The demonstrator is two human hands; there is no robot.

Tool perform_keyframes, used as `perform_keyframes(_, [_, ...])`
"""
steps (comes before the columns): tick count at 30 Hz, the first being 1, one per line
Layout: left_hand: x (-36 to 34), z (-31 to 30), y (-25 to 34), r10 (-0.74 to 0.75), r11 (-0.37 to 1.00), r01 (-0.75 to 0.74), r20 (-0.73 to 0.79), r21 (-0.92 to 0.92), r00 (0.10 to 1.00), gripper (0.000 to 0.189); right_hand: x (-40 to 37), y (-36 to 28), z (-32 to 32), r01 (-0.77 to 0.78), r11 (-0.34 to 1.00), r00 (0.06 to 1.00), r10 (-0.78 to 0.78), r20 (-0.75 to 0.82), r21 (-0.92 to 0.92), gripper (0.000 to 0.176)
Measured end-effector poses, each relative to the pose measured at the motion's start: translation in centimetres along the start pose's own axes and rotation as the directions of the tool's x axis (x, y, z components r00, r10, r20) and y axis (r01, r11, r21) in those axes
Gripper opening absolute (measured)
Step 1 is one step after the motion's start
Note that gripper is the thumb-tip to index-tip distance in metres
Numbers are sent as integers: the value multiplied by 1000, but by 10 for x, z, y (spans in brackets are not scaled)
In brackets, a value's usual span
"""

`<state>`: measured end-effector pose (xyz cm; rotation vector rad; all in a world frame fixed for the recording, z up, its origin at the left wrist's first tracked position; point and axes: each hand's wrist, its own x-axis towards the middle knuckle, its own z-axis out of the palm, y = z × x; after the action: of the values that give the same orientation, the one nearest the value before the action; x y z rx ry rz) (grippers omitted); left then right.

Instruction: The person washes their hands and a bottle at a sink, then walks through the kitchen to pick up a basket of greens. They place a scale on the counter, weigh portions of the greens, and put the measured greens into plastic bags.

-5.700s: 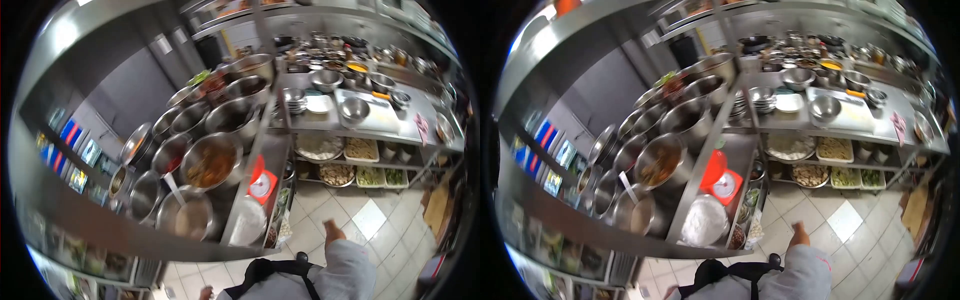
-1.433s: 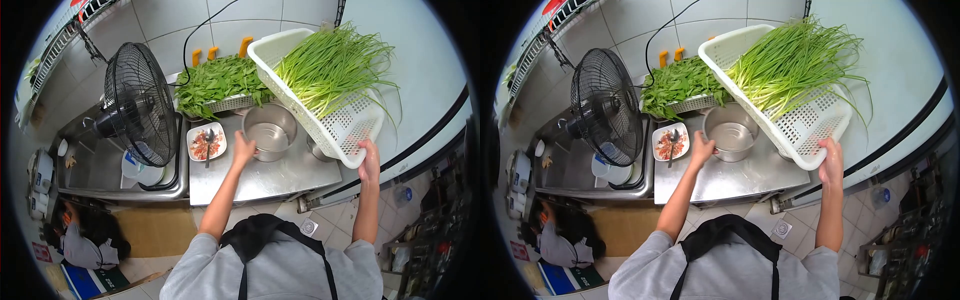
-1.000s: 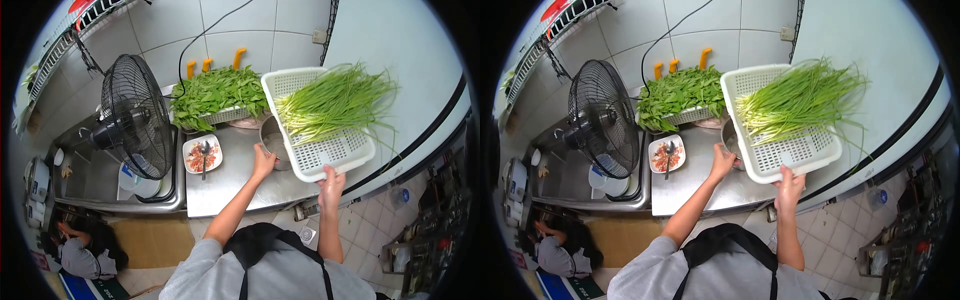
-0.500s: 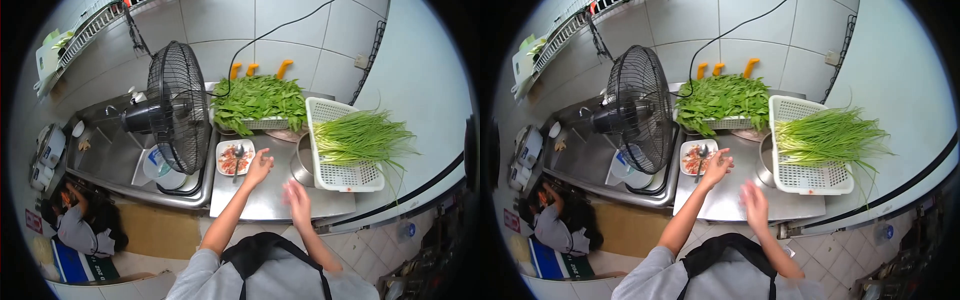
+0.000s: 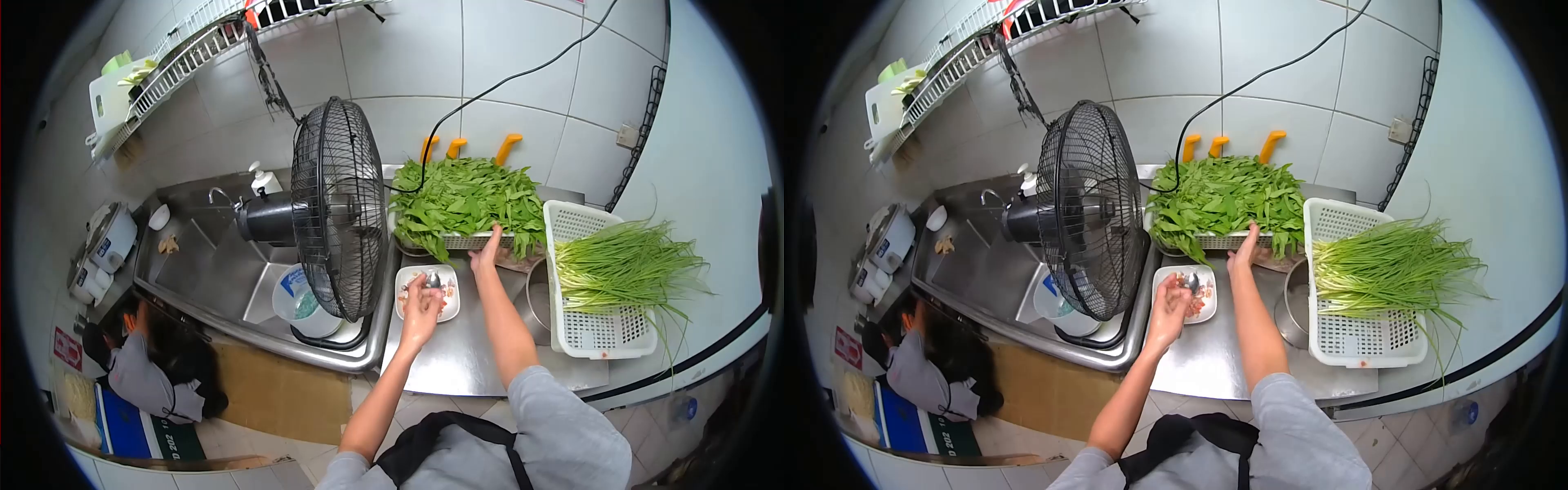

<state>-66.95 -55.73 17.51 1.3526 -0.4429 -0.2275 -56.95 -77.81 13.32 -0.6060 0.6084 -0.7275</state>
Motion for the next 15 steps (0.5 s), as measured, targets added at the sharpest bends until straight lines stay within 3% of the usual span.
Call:
perform_keyframes(3, [10, 14, 27, 36, 996, -35, 8, -87, 999, 47, -2, 2, 11, 80, 996, 993, -76, -95, 38, 77])
perform_keyframes(5, [18, 23, 39, 17, 993, -14, 24, -119, 1000, 47, -12, -11, 23, 76, 995, 995, -72, -64, 64, 81])
perform_keyframes(7, [26, 31, 33, 168, 985, -166, -41, 50, 985, 48, -15, -21, 39, 272, 961, 929, -248, -274, 52, 88])
perform_keyframes(9, [42, 33, 12, 113, 989, -108, -49, 104, 992, 51, -31, -41, 55, 266, 961, 921, -229, -316, 80, 92])
perform_keyframes(11, [54, 37, -3, -124, 988, 137, -147, 77, 981, 54, -43, -55, 57, 188, 975, 958, -154, -243, 121, 97])
perform_keyframes(13, [66, 40, -10, -163, 983, 173, -143, 55, 976, 60, -54, -69, 65, 200, 975, 955, -171, -242, 99, 100])
perform_keyframes(15, [76, 42, -16, -178, 983, 184, -175, 21, 968, 66, -73, -87, 73, 317, 948, 918, -312, -243, -21, 98])
